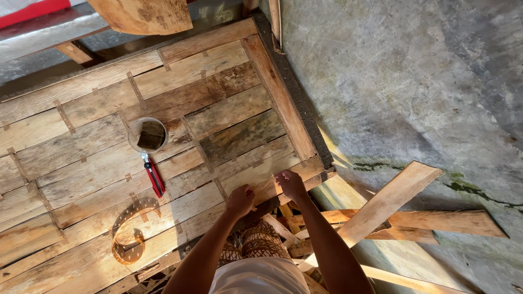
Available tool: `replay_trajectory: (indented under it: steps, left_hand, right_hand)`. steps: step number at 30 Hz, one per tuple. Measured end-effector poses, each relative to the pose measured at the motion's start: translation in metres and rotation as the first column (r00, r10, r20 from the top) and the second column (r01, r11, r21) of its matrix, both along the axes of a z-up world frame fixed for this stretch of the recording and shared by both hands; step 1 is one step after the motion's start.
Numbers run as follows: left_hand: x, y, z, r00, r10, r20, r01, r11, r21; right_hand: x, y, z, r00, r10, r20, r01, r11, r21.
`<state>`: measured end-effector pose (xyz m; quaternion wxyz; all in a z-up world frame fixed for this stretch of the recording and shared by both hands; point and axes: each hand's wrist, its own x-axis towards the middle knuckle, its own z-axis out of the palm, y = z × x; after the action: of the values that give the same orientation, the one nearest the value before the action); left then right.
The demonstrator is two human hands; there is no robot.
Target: Repairing or installing sections of a wooden or bamboo floor surface by fitting small pieces into gaps.
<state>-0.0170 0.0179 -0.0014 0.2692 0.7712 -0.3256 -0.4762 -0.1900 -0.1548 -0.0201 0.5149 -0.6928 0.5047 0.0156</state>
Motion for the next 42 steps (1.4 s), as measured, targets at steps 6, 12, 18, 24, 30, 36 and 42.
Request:
replay_trajectory:
  steps: [6, 12, 18, 24, 30, 36, 42]
  left_hand:
    - [-0.001, -0.002, -0.003, 1.0, 0.005, -0.015, -0.005, 1.0, 0.007]
    - [0.0, -0.006, -0.01, 1.0, -0.007, 0.003, 0.007, 1.0, 0.01]
    - [-0.004, -0.017, -0.014, 1.0, 0.019, 0.0, -0.019, 0.999, 0.032]
    - [-0.008, -0.019, -0.015, 0.997, 0.003, 0.08, -0.006, 0.999, 0.033]
    - [0.008, -0.027, 0.017, 0.991, 0.04, 0.131, -0.061, 0.985, 0.162]
    - [0.0, -0.024, -0.028, 0.978, 0.025, 0.206, -0.054, 0.989, 0.136]
    - [0.006, -0.026, 0.001, 0.979, 0.037, 0.2, -0.069, 0.985, 0.159]
  right_hand:
    - [0.003, 0.001, 0.018, 1.0, 0.013, -0.012, -0.014, 0.997, -0.079]
    - [0.0, -0.003, 0.002, 0.999, 0.028, -0.037, -0.032, 0.993, -0.113]
    - [-0.013, -0.014, -0.006, 0.998, -0.008, -0.06, -0.001, 0.989, -0.148]
    - [-0.019, -0.021, 0.0, 0.98, 0.064, -0.189, -0.087, 0.99, -0.113]
    - [-0.004, -0.014, -0.006, 0.997, 0.055, -0.05, -0.064, 0.98, -0.19]
    - [0.008, -0.008, 0.002, 0.99, 0.01, -0.143, -0.042, 0.974, -0.224]
    - [0.008, -0.007, 0.0, 0.994, 0.005, -0.111, -0.032, 0.969, -0.243]
